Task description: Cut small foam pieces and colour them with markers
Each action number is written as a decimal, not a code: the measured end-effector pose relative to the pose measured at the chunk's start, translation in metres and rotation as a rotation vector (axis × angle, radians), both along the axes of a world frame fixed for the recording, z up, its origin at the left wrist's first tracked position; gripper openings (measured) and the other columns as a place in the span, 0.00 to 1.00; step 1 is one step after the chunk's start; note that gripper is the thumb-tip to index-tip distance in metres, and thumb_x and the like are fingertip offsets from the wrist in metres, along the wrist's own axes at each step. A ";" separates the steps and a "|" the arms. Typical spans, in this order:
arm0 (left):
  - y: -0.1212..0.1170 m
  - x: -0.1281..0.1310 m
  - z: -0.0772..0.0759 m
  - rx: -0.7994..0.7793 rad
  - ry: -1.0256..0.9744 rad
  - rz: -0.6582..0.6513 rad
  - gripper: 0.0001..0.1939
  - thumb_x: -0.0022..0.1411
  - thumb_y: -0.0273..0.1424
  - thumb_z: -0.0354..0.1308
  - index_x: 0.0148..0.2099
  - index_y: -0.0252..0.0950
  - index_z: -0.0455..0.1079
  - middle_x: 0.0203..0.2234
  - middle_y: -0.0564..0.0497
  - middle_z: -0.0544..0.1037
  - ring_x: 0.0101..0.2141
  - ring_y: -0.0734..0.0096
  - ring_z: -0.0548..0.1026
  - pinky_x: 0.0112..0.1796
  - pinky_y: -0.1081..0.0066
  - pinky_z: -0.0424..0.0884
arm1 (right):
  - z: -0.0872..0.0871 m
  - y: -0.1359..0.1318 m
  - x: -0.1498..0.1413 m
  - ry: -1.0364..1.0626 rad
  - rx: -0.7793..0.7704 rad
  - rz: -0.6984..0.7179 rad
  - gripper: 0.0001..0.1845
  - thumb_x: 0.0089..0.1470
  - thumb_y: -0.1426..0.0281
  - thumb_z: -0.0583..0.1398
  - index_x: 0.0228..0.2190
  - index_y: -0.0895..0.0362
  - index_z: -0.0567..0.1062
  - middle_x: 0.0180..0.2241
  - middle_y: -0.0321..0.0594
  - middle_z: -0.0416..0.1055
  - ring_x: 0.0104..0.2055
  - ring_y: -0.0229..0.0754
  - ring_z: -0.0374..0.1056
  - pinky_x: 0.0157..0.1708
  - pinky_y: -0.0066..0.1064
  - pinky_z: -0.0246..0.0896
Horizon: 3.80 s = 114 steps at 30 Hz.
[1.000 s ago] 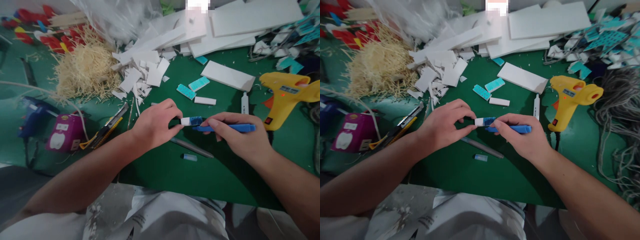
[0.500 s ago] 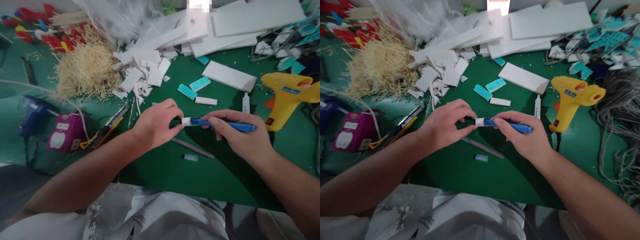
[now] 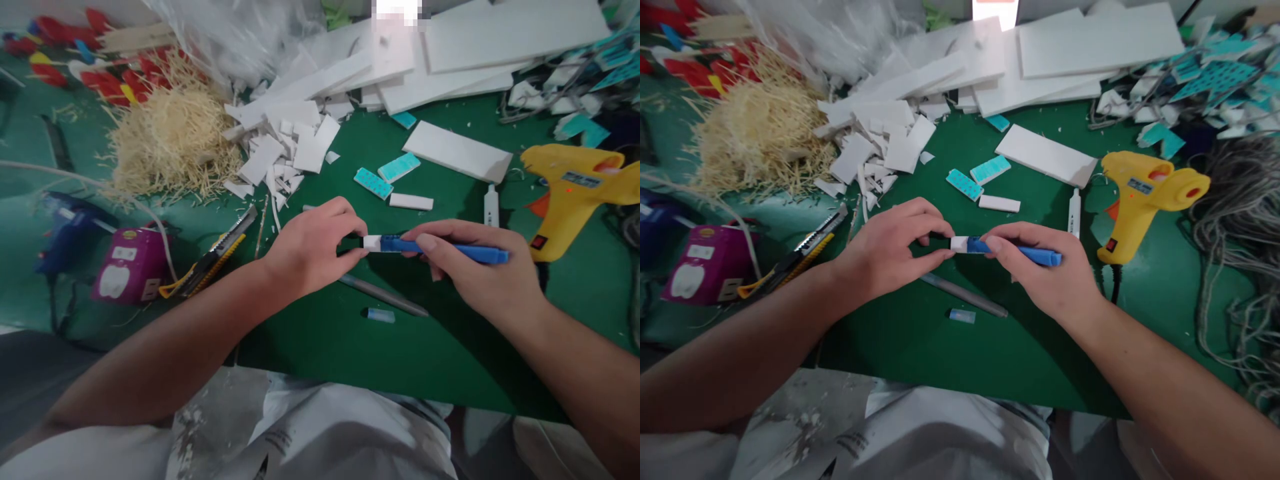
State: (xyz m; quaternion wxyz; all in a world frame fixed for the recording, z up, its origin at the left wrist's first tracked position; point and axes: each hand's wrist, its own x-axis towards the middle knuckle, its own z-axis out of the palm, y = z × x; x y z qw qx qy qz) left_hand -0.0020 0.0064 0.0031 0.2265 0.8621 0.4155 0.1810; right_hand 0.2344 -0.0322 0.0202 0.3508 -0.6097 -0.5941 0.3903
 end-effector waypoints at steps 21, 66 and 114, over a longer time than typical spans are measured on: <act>0.000 0.000 -0.001 0.025 -0.027 -0.012 0.07 0.63 0.28 0.67 0.44 0.34 0.78 0.40 0.51 0.77 0.28 0.78 0.71 0.29 0.75 0.66 | -0.004 0.001 0.000 0.009 0.023 0.019 0.08 0.56 0.61 0.68 0.29 0.50 0.85 0.22 0.36 0.77 0.16 0.33 0.62 0.15 0.28 0.56; 0.000 0.002 0.000 -0.004 0.008 0.006 0.07 0.64 0.30 0.65 0.44 0.36 0.77 0.41 0.51 0.77 0.28 0.77 0.71 0.31 0.74 0.66 | 0.001 0.002 -0.001 -0.021 -0.003 -0.004 0.08 0.55 0.62 0.67 0.28 0.52 0.85 0.15 0.33 0.69 0.16 0.34 0.62 0.15 0.27 0.55; 0.002 0.002 0.000 -0.051 0.002 0.028 0.07 0.63 0.29 0.66 0.44 0.36 0.78 0.39 0.52 0.77 0.28 0.77 0.71 0.31 0.73 0.66 | -0.001 0.002 -0.002 -0.026 0.002 0.019 0.07 0.55 0.61 0.69 0.32 0.51 0.87 0.18 0.32 0.70 0.18 0.33 0.61 0.17 0.27 0.52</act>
